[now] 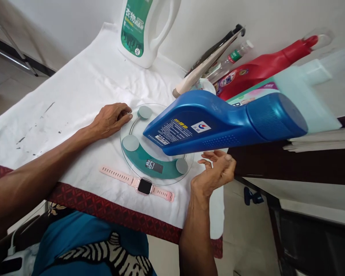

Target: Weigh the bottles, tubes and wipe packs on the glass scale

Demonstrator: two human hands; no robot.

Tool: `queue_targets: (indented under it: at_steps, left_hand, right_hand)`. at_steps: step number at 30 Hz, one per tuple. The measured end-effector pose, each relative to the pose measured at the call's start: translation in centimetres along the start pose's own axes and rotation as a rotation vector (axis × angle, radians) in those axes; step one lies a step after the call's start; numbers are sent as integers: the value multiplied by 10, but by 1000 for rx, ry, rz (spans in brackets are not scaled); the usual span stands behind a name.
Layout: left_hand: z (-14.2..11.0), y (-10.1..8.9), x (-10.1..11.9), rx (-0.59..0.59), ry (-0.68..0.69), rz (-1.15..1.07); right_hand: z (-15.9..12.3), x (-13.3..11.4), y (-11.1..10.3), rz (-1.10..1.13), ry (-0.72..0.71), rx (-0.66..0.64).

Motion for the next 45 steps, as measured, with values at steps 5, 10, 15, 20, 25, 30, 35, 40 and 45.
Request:
queue_targets:
  at_steps: [5, 10, 15, 20, 25, 30, 35, 40, 45]
  left_hand:
    - [0, -1, 1, -6, -12, -14]
    - [0, 0, 0, 1, 4, -9]
    - [0, 0, 0, -10, 10, 5]
    - [0, 0, 0, -20, -13, 5]
    - [0, 0, 0, -18, -9, 9]
    - [0, 0, 2, -18, -8, 13]
    - [-1, -1, 3, -22, -8, 7]
    - [0, 0, 1, -18, 0, 7]
    - [0, 1, 0, -24, 7, -7]
  right_hand:
    - [-1, 1, 3, 29, 16, -80]
    - [-3, 8, 4, 41, 49, -115]
    - [-4, 12, 7, 4, 45, -174]
    - [-6, 10, 7, 13, 16, -147]
    - [-6, 7, 6, -25, -3, -118]
    - [-5, 3, 7, 29, 4, -134]
    - [-8, -12, 23, 196, -47, -306]
    - [-13, -30, 47, 189, -56, -459]
    - [-14, -37, 61, 157, 41, -475]
Point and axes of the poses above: each hand's wrist, its own z-axis towards the middle knuckle, its own y-axis out of the palm, x = y × z, the point moved 4 cm from there along z, towards the middle knuckle, and after that the axes turned 12 degrees about -x, right-handed, at the moved point
